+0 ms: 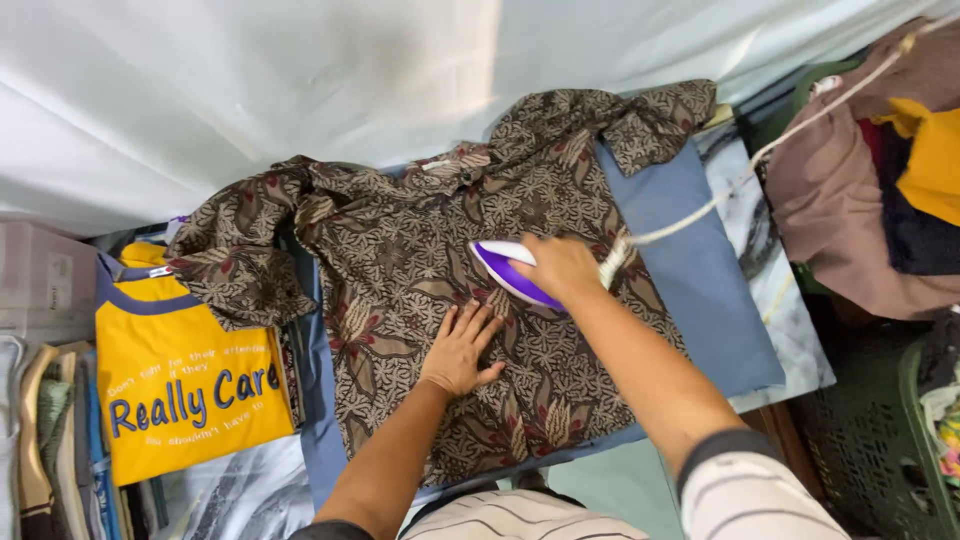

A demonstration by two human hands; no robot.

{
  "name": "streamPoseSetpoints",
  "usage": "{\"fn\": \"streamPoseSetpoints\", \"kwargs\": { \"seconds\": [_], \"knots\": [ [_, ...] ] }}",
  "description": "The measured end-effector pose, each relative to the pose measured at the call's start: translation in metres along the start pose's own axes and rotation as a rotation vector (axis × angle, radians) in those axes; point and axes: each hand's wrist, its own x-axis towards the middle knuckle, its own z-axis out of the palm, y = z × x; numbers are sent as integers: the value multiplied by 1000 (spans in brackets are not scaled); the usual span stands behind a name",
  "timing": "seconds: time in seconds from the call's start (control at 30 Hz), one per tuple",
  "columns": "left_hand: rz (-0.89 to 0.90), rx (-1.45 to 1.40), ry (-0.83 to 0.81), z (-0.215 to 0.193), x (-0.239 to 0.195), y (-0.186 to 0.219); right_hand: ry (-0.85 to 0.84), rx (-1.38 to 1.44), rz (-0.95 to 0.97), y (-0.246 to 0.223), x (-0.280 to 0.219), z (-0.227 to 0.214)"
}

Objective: Ironing a patterned long-sleeved shirt on an ironing board.

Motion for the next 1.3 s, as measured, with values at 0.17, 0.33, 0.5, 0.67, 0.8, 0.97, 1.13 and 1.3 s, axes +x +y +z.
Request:
{"fn": "streamPoseSetpoints", "kwargs": {
  "seconds": [0.17,0.33,0.5,0.67,0.8,0.97,1.13,1.3],
  "knots": [
    [7,4,36,1,2,-2,55,-12,-98,-42,71,-9],
    [14,-27,55,8,-2,-2,114,27,-70,-43,66,9],
    [-58,19,38,10,-3,-3,-14,164,-76,-9,-43,29],
    [-88,-15,-4,17,-2,-8,-70,38,41,1,-136,52],
    [-66,37,40,16,-1,-7,48,-6,105,-15,-133,56],
    [-70,32,-33,10,-3,-6,25,4,103,-46,-34,29],
    [-68,3,24,9,-5,-5,75,11,54,-69,49,2],
    [-59,-33,124,19,-5,-7,82,74,76,-67,48,15]
  ]
}}
